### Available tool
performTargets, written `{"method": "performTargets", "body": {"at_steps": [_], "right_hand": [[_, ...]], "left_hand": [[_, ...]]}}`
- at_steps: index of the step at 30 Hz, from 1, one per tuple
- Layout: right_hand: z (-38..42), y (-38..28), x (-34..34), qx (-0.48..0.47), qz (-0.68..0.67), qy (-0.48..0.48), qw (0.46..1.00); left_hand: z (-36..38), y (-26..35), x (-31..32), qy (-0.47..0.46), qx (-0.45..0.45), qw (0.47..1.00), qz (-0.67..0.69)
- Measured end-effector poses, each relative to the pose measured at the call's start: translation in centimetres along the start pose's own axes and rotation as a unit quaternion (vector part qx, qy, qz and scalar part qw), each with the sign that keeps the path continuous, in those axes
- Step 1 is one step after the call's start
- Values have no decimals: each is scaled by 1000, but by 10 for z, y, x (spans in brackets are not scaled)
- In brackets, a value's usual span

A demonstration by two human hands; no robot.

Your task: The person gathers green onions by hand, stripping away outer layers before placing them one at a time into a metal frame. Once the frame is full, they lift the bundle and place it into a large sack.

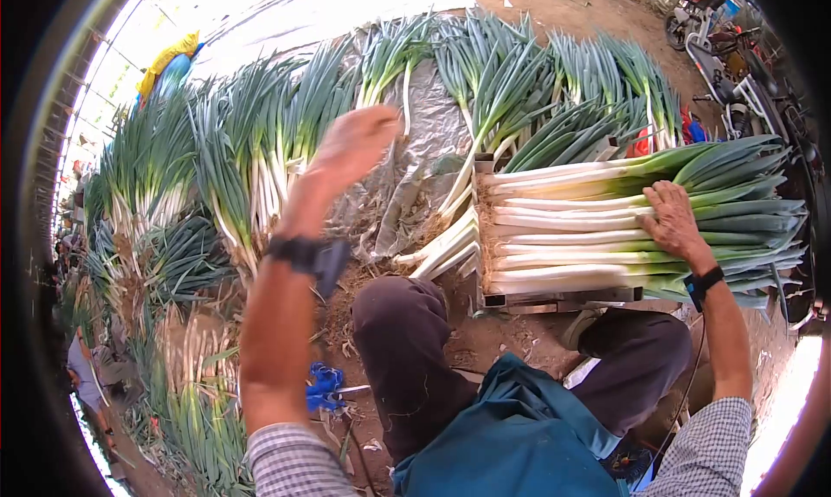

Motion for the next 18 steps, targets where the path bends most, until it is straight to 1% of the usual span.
{"method": "performTargets", "body": {"at_steps": [1,3,5,7,10,11,12,14,17,18], "right_hand": [[1,-1,-1,-1,-3,-1,1000],[2,4,4,-6,-3,10,1000],[0,2,3,-3,-4,8,1000],[0,0,3,-5,0,10,1000],[-1,0,3,-9,8,2,1000],[-2,-2,1,-5,10,-1,1000],[-2,-3,-1,-3,13,-4,1000],[-2,-3,-1,-10,32,-14,999],[-4,-4,-2,-18,45,-7,999],[-5,-5,-2,-21,45,-3,999]], "left_hand": [[9,-38,-8,33,-17,999,-17],[30,-106,13,11,-119,993,-3],[43,-182,80,-22,-178,984,20],[52,-227,162,-15,-122,992,31],[49,-233,263,-40,-115,987,101],[48,-236,293,-54,-104,988,97],[48,-230,312,-126,-131,974,134],[52,-219,333,-194,-124,969,95],[58,-233,357,-133,-81,981,116],[56,-236,357,-141,-80,980,115]]}}
Point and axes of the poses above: each hand's wrist, its own z-axis away from the middle knuckle, its own x-axis out of the palm, y = z × x, the point moved 3 cm from there along -z, towards the middle knuckle, and after that the axes turned 1 degree about x, right-handed, at the moved point
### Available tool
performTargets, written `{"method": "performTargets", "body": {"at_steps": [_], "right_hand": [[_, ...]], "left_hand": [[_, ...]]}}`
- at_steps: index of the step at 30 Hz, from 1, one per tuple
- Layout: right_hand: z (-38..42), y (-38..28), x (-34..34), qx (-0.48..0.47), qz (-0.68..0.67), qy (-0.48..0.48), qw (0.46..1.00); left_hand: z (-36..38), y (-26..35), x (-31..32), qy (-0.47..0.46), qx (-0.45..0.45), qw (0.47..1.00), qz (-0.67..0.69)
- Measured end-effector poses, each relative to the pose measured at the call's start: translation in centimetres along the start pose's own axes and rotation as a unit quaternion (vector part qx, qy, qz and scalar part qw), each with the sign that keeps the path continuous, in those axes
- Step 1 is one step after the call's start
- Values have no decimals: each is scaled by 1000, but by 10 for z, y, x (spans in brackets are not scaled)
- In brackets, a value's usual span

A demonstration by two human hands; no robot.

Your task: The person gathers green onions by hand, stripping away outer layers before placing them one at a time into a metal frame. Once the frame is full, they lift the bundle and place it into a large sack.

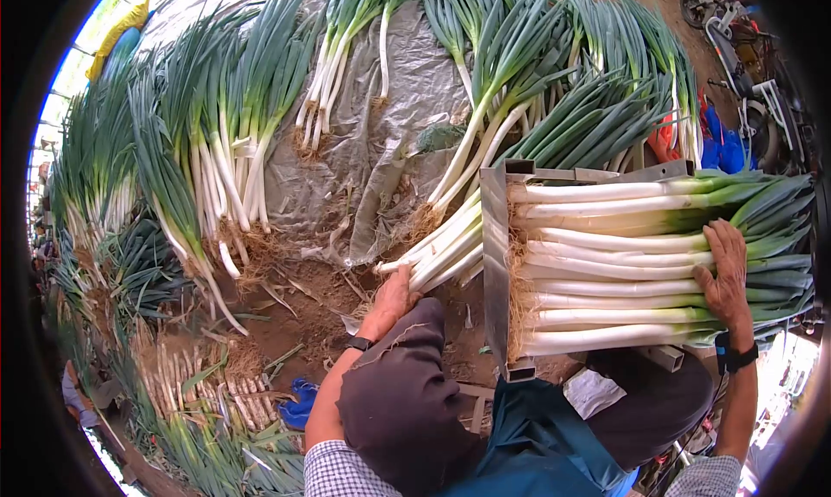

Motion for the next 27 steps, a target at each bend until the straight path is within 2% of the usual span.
{"method": "performTargets", "body": {"at_steps": [2,5,8,10,13,14,15,16,17,18,19,20,21,24,27], "right_hand": [[-2,-3,-3,11,1,-15,1000],[-3,-6,-6,17,-14,-17,1000],[-1,-2,-4,29,-21,-41,999],[1,-2,-3,28,-17,-29,999],[-4,-4,-6,37,-45,-9,998],[-3,-7,-7,42,-58,-8,997],[-4,-9,-7,44,-68,8,997],[-5,-7,-7,34,-80,17,996],[-7,-9,-12,43,-93,7,995],[-5,-8,-17,40,-108,17,993],[-2,-4,-12,29,-97,27,994],[-3,-2,-14,19,-94,15,995],[-1,2,-12,17,-107,29,994],[3,7,-4,16,-114,43,992],[6,9,2,6,-106,71,992]], "left_hand": [[-3,-3,-4,-17,3,1000,-4],[-11,21,-64,-5,-20,991,-129],[-16,36,-141,144,-5,958,-248],[-12,32,-170,314,80,893,-313],[-2,-3,-161,273,-25,924,-265],[3,-13,-153,208,-70,945,-241],[6,-26,-141,178,-71,952,-239],[2,-29,-133,88,-142,964,-208],[4,-31,-128,20,-105,976,-189],[-5,-38,-121,-103,-195,967,-129],[1,3,-133,-215,-180,953,-113],[0,-5,-129,-189,-142,967,-95],[16,36,-142,-155,-152,973,-74],[29,81,-174,-137,-190,972,-25],[21,72,-242,23,-45,963,-263]]}}
Point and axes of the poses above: each hand's wrist, its own z-axis away from the middle knuckle, its own x-axis out of the palm, y = z × x, the point moved 3 cm from there along -z, towards the middle knuckle, and after that the axes turned 1 degree about x, right-handed, at the moved point
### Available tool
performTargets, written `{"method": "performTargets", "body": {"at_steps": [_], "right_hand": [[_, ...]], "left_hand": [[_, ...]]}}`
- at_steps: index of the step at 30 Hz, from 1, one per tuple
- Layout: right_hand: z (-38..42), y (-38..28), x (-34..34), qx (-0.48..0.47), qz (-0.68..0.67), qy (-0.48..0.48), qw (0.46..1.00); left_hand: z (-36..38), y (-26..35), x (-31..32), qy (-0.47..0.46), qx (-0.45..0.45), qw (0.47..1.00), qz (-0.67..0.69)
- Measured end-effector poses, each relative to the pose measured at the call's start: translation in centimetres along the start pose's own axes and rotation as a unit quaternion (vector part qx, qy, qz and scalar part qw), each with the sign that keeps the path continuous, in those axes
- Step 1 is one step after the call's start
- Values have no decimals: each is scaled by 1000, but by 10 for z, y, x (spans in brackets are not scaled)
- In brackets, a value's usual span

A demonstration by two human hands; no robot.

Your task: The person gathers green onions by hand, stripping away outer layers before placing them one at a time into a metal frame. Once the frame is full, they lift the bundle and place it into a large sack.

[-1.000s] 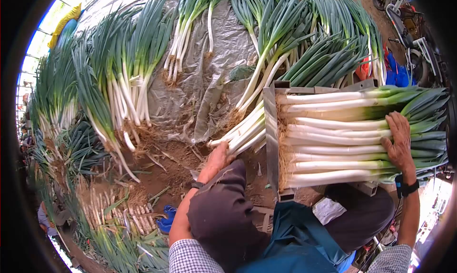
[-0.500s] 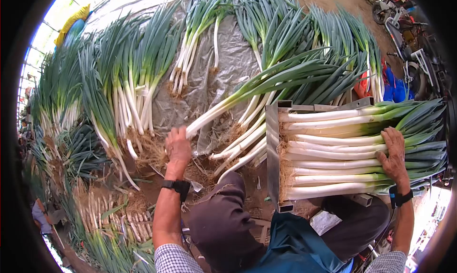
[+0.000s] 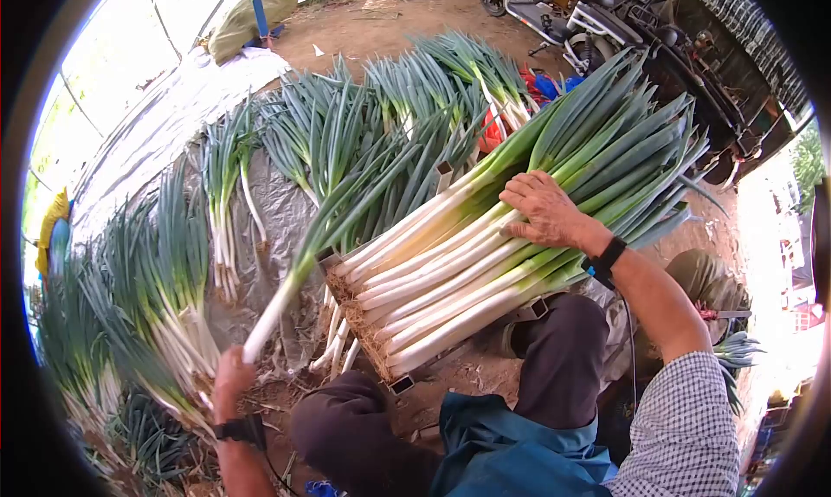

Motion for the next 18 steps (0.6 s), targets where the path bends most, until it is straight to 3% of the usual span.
{"method": "performTargets", "body": {"at_steps": [2,3,4,5,6,7,8,10,11,13,15,18], "right_hand": [[-1,6,-5,3,1,-7,1000],[-2,1,-2,-6,-8,-15,1000],[-2,0,1,-16,2,12,1000],[-1,0,1,-24,14,41,999],[-2,-2,-1,-20,8,33,999],[-4,0,-1,-22,9,28,999],[-5,3,1,-20,9,23,999],[1,5,4,-22,2,50,999],[0,2,-1,1,-33,11,999],[2,5,7,-18,-16,80,996],[0,7,8,-6,-25,57,998],[-1,4,8,9,-35,44,998]], "left_hand": [[21,-3,-63,171,-41,975,-137],[55,48,-121,125,-79,978,-149],[68,42,-141,166,-1,971,-173],[76,42,-151,146,-12,974,-171],[74,50,-155,47,-122,982,-133],[72,58,-143,25,-69,988,-137],[53,49,-119,-9,-118,988,-102],[25,31,-58,77,-94,992,-32],[33,65,-47,98,-79,991,-38],[38,76,-28,101,-92,989,-48],[52,73,-37,126,-91,985,-69],[85,69,-93,114,-94,989,27]]}}
Point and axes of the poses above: each hand's wrist, its own z-axis away from the middle knuckle, its own x-axis out of the palm, y = z × x, the point moved 3 cm from there along -z, towards the middle knuckle, and after that the axes turned 1 degree about x, right-handed, at the moved point
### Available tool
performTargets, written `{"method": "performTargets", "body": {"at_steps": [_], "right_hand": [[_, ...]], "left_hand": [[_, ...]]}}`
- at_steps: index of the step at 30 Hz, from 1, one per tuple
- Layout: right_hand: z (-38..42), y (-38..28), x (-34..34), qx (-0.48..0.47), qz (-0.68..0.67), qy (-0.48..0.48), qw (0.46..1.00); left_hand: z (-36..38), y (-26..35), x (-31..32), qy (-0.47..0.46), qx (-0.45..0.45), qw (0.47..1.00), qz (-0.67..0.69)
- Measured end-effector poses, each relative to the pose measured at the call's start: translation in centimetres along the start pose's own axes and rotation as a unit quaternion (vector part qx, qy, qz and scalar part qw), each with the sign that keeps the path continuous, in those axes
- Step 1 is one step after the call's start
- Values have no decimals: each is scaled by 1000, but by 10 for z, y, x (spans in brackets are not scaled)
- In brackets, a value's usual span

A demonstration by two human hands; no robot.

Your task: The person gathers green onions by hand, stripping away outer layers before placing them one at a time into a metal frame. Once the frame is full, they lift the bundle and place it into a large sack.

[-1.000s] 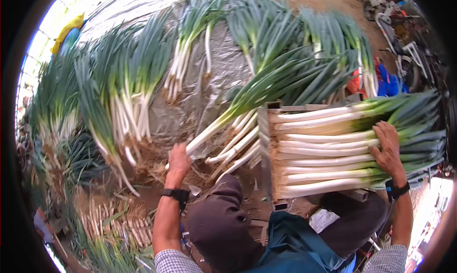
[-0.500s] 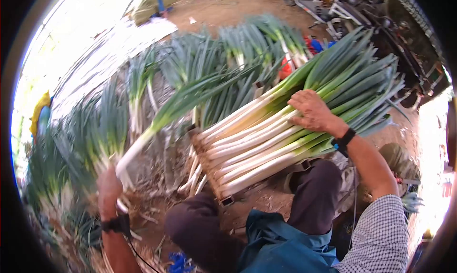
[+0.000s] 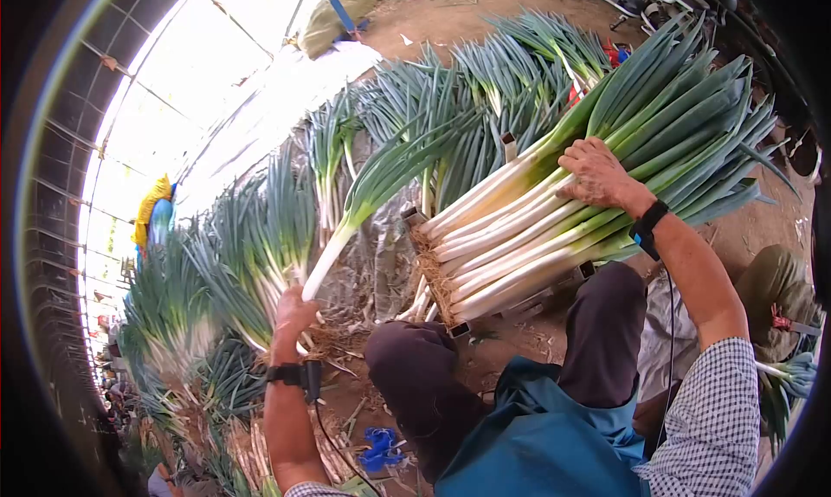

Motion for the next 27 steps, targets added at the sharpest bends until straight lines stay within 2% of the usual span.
{"method": "performTargets", "body": {"at_steps": [1,2,3,7,11,13,20,21,23,27], "right_hand": [[0,2,0,8,-1,2,1000],[0,4,4,13,11,-2,1000],[1,4,4,16,13,-1,1000],[3,0,1,29,11,0,1000],[3,2,5,29,17,9,999],[4,2,1,32,14,-10,999],[6,1,4,56,14,-10,998],[6,1,3,55,0,-18,998],[3,7,21,36,42,26,998],[9,3,8,41,41,1,998]], "left_hand": [[12,13,-30,-5,15,1000,-2],[34,37,-63,-18,-9,999,29],[37,32,-81,-11,9,999,52],[105,85,-178,-4,60,998,36],[147,121,-247,31,81,996,9],[165,138,-272,35,96,994,42],[231,199,-300,112,112,980,117],[238,207,-300,114,132,976,129],[245,220,-295,116,170,966,158],[227,252,-260,106,231,943,215]]}}
Point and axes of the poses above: each hand's wrist, its own z-axis away from the middle knuckle, its own x-axis out of the palm, y = z × x, the point moved 3 cm from there along -z, towards the middle knuckle, and after that the axes turned 1 degree about x, right-handed, at the moved point
